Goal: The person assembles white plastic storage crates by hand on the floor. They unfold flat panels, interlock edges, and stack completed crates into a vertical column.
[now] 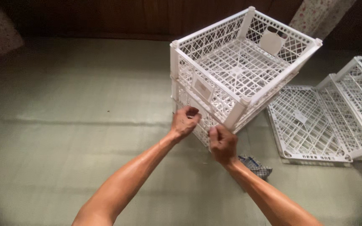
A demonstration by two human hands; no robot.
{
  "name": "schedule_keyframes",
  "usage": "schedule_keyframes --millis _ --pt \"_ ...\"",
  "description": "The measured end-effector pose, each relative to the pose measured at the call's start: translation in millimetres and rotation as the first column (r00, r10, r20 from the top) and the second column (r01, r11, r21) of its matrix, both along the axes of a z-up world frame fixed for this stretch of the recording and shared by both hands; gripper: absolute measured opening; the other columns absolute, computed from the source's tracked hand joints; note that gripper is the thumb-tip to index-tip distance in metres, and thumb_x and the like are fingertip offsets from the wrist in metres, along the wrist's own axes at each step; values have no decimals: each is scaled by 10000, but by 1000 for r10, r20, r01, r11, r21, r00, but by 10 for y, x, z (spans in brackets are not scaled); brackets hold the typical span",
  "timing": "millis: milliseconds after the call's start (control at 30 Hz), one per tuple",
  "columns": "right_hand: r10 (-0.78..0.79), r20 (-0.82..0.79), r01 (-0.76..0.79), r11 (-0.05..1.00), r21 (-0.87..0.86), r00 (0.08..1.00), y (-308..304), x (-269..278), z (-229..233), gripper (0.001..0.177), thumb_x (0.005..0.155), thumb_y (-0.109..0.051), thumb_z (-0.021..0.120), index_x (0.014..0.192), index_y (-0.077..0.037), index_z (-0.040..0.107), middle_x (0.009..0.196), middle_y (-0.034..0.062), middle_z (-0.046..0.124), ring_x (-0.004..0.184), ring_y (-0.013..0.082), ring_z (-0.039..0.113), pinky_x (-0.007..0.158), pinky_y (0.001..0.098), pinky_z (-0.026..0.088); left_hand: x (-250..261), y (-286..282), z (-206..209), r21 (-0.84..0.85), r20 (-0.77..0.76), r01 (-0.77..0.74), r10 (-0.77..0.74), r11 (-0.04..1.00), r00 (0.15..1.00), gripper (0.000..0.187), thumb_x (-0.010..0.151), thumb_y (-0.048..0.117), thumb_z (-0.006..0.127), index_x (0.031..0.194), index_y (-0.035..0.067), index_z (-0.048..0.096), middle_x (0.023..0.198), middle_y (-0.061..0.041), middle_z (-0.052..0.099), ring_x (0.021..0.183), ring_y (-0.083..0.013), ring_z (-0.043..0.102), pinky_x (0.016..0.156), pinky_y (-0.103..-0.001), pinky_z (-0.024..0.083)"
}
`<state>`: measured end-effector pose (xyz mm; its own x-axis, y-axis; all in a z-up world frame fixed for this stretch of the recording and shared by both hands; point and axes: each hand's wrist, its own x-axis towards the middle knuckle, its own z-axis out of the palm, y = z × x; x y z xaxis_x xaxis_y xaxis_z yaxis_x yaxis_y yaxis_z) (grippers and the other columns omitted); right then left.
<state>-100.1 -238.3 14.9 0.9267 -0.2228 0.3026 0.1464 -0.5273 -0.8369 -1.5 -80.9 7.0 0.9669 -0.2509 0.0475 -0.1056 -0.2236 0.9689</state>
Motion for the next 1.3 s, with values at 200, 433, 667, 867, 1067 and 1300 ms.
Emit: schedule_keyframes --millis 200,433,667,867,1067,1300 --pt "169 402 -32 945 -326 900 434 296 509 171 939 -95 643 1066 -28 735 1022 187 742 922 335 726 810 397 581 212 473 148 51 386 -275 235 960 892 255 897 211 663 1047 28 758 989 -163 787 944 -261 777 859 -365 608" --pt "233 219 -92 854 -511 948 797 757 747 287 863 -182 691 1083 -2 723 1149 194 719 1019 371 699 882 439 562 411 902 69 31 384 -296 262 955 885 248 914 213 648 1049 33 752 1016 -142 781 975 -266 771 882 -350 590" --pt "204 186 -46 783 -621 961 969 1230 606 375 903 -137 640 1228 50 658 1225 215 685 1096 392 649 957 457 527 570 820 -15 -9 374 -370 347 929 860 295 898 251 660 1096 54 757 1083 -137 776 1058 -300 737 948 -373 554" --pt "182 218 52 642 -765 959 982 1418 201 489 869 -85 596 1326 87 586 1376 226 598 1244 366 536 989 511 422 869 967 -23 282 574 -462 239 841 784 343 881 314 687 1167 141 767 1168 -114 747 1222 -326 591 1126 -611 281" --pt "168 265 96 649 -755 949 936 1362 -56 537 820 -135 633 1325 44 594 1476 217 518 1386 364 424 1127 566 265 1140 1077 368 557 438 -363 107 747 893 418 890 360 690 1264 175 711 1187 -76 742 1309 -319 531 1203 -680 134" --pt "153 279 98 693 -714 948 930 1204 -75 550 787 -168 667 1305 15 635 1526 236 470 1476 358 301 1161 555 183 1060 929 628 730 278 -191 -30 656 960 470 931 315 671 1376 172 633 1246 -120 708 1408 -328 435 1221 -665 46"
